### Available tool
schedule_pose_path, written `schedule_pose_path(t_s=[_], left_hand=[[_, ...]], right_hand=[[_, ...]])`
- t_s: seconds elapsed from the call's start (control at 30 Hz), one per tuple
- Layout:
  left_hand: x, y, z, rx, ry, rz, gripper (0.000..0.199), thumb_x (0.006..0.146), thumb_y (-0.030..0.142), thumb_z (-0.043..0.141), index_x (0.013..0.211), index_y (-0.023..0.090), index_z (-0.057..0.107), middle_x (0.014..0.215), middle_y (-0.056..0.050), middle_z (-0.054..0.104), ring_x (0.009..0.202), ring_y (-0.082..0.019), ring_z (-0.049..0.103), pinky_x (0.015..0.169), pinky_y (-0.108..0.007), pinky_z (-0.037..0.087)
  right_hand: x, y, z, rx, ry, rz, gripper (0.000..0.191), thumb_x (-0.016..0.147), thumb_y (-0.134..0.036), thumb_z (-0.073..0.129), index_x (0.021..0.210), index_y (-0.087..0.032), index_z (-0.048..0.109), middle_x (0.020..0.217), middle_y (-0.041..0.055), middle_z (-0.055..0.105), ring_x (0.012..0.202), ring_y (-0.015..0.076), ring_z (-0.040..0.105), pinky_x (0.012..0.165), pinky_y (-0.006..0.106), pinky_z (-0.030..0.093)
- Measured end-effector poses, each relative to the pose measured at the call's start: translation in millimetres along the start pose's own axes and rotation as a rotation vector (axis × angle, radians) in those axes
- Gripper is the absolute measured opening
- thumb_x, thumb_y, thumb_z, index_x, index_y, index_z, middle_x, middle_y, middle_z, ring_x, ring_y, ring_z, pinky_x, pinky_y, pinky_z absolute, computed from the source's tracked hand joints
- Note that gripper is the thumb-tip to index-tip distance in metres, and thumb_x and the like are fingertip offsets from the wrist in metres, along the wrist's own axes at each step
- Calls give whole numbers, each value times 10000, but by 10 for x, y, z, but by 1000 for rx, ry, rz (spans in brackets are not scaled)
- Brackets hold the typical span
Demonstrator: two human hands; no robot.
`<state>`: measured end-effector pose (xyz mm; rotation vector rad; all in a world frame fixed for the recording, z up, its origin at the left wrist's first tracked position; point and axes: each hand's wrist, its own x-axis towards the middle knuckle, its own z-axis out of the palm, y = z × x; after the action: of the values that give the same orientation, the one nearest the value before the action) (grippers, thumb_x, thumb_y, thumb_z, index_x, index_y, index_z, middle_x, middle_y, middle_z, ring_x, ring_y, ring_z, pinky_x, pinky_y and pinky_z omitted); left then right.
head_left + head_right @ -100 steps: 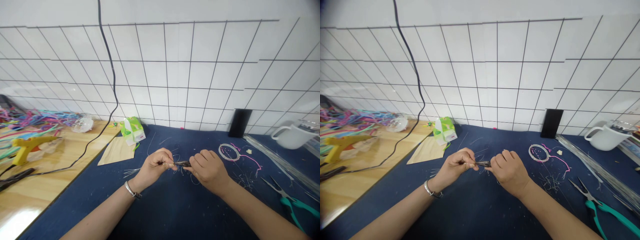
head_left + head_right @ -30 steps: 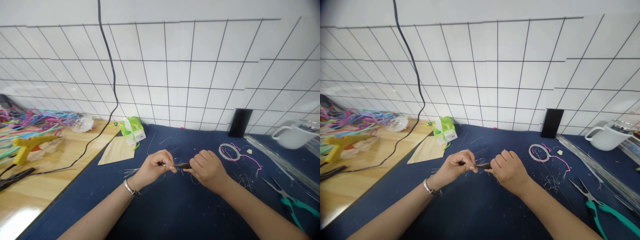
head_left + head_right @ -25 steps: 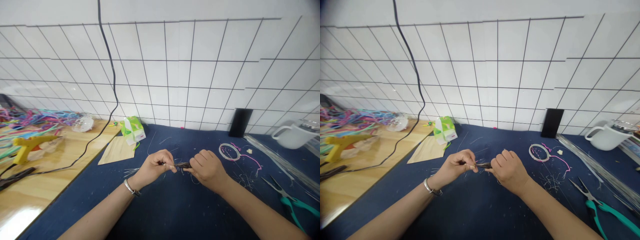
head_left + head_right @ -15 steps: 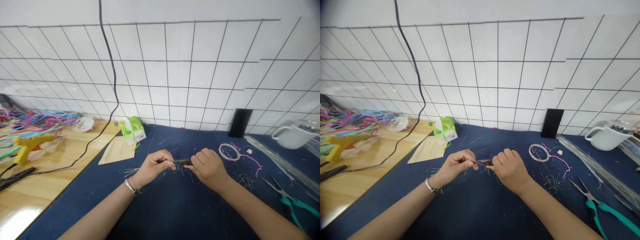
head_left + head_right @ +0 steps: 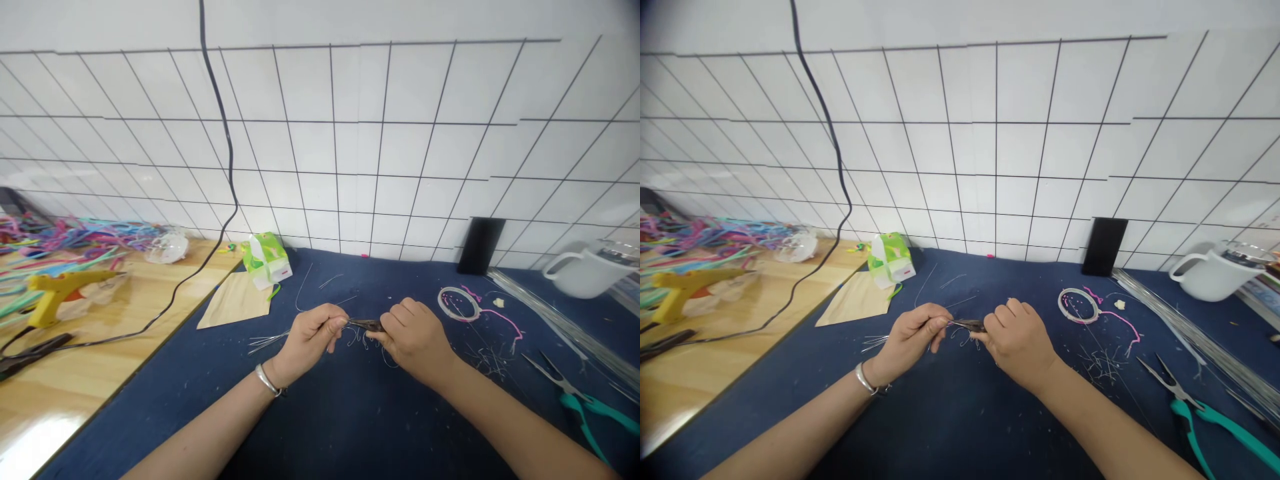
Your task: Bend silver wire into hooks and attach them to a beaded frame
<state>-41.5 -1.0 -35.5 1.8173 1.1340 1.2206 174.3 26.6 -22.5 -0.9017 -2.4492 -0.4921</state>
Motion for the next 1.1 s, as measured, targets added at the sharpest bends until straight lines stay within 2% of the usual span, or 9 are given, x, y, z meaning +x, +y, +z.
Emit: schedule_pose_path(t_s=[0.2,0.43,0.7,1.1], left_hand=[[14,11,2,-47,9,-29,182,876,278,465,813,141,567,612,20,536,434,-52,485,451,-178,399],[39,-19,-1,-145,82,-95,176,869,294,481,812,143,550,574,40,513,403,-43,447,437,-176,373],[38,-12,-10,-92,14,-85,174,873,282,476,820,138,559,579,39,499,432,-52,465,459,-188,380],[40,-17,-11,-71,-25,-67,184,870,277,478,814,133,578,599,28,506,437,-54,469,457,-190,384]], right_hand=[[5,7,6,11,10,3,321,860,-410,454,661,-163,507,649,32,454,681,160,356,626,299,250],[31,14,16,43,-1,45,340,854,-433,451,669,-156,517,684,49,479,713,168,379,648,301,268],[23,-3,20,77,-39,68,328,849,-426,464,673,-154,512,700,51,486,718,167,383,654,303,276],[-3,19,45,57,-54,17,302,849,-409,478,681,-161,511,678,34,469,692,160,356,631,301,255]])
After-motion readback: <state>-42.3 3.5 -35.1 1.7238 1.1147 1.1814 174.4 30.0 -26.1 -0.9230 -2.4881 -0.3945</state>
